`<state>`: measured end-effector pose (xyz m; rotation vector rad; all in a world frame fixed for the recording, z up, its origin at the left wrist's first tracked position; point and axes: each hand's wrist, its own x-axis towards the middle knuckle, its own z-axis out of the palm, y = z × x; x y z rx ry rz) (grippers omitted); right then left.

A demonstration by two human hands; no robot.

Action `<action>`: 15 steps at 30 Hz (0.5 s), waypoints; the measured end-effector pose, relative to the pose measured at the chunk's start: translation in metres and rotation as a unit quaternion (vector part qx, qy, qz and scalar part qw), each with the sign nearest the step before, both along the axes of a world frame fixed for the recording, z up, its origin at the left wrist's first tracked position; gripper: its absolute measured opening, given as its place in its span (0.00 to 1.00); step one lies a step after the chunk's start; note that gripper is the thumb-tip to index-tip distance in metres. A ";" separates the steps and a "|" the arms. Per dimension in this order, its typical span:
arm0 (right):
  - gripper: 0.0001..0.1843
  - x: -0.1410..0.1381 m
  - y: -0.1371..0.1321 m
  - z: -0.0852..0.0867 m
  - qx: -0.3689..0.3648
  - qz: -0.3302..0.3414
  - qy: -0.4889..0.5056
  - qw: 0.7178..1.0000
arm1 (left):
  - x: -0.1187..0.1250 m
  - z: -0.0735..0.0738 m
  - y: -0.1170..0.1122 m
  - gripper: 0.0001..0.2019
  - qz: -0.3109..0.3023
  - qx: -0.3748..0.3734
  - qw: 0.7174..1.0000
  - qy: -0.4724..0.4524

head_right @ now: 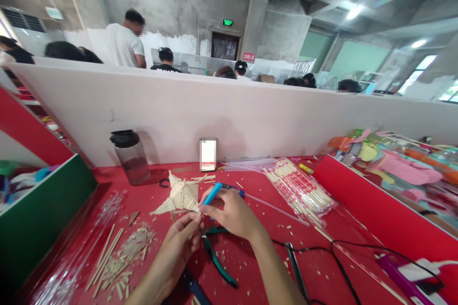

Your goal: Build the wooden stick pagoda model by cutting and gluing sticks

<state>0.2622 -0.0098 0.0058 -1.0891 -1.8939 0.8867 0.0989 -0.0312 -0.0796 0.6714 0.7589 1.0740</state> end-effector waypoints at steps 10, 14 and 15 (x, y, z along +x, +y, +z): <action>0.05 -0.003 0.000 0.002 0.006 -0.001 -0.013 1.000 | 0.001 -0.001 0.000 0.21 0.003 -0.002 1.000 0.001; 0.05 -0.003 0.000 0.002 0.004 0.000 -0.016 1.000 | 0.001 -0.001 0.000 0.21 0.003 -0.002 1.000 0.002; 0.05 -0.003 0.000 0.001 0.005 -0.001 -0.017 1.000 | 0.001 -0.001 0.000 0.21 0.004 -0.002 1.000 0.003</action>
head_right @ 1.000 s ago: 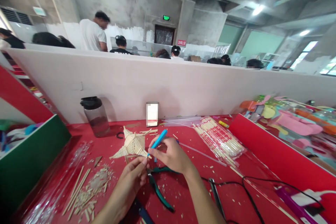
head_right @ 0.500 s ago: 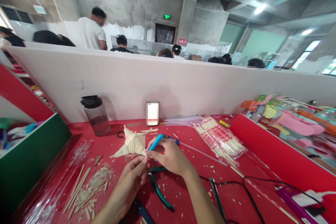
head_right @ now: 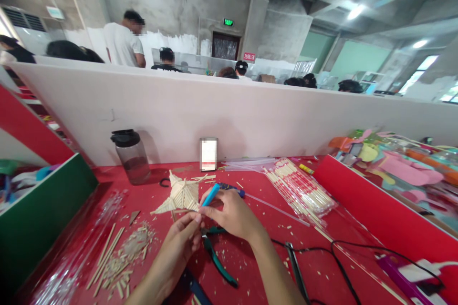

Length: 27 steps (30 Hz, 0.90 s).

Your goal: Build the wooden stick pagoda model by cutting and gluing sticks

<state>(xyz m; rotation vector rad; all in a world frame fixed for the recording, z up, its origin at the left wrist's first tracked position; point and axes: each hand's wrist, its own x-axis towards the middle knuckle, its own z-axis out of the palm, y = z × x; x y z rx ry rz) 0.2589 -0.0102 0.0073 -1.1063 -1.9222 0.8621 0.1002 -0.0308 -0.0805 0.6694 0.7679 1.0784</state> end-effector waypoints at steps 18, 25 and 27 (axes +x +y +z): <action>0.09 -0.001 -0.003 0.003 0.002 -0.005 -0.018 1.000 | 0.000 0.004 -0.003 0.20 0.000 0.003 1.000 0.002; 0.09 -0.001 -0.003 0.003 0.001 -0.005 -0.018 1.000 | 0.000 0.004 -0.003 0.20 -0.002 0.005 1.000 0.003; 0.09 -0.001 -0.002 0.002 0.001 -0.005 -0.021 1.000 | 0.000 0.005 -0.003 0.19 -0.002 0.005 1.000 0.000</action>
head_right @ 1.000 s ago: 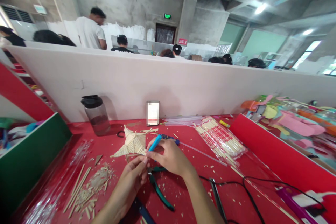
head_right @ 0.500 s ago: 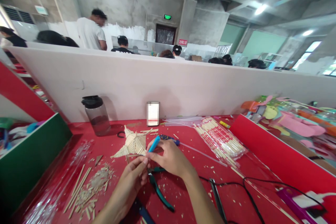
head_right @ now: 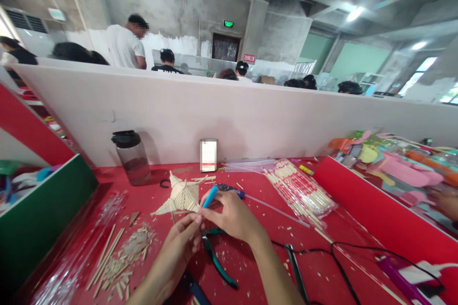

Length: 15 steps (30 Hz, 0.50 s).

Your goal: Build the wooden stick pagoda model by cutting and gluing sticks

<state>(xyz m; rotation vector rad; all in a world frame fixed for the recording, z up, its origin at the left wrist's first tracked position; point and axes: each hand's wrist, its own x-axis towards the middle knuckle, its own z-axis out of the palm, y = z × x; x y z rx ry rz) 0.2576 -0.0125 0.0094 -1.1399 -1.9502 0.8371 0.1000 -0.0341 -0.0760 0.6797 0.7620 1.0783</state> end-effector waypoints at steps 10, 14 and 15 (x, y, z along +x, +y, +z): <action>0.08 0.000 -0.002 0.001 -0.006 -0.002 0.006 1.000 | 0.000 0.003 0.000 0.20 0.003 -0.005 1.000 0.006; 0.09 -0.001 -0.001 0.000 -0.003 -0.003 0.004 1.000 | 0.000 0.003 0.000 0.20 0.003 -0.005 1.000 0.008; 0.09 -0.001 -0.001 0.000 -0.002 -0.004 0.003 1.000 | 0.000 0.003 0.000 0.21 0.003 -0.005 1.000 0.008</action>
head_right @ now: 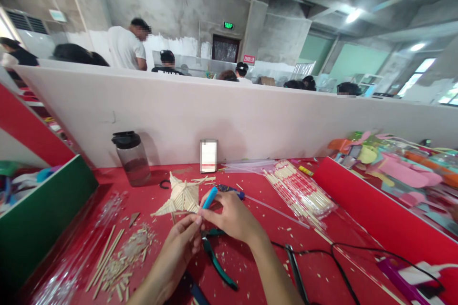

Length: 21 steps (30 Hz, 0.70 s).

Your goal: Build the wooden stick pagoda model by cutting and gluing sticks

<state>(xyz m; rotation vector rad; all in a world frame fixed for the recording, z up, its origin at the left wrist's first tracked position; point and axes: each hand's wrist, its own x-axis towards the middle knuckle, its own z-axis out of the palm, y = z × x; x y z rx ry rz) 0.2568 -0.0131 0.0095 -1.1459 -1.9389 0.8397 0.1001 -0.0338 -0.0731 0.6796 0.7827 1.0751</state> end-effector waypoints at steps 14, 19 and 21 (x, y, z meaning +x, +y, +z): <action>0.07 0.001 0.000 -0.001 0.001 -0.002 0.002 1.000 | 0.000 0.002 0.000 0.21 0.002 0.003 1.000 -0.002; 0.08 0.001 0.000 -0.002 0.003 -0.002 0.003 1.000 | 0.000 0.004 0.000 0.22 0.003 -0.002 1.000 0.003; 0.08 0.000 0.000 -0.002 0.000 -0.001 0.004 1.000 | 0.000 0.003 0.000 0.21 0.003 -0.001 1.000 0.002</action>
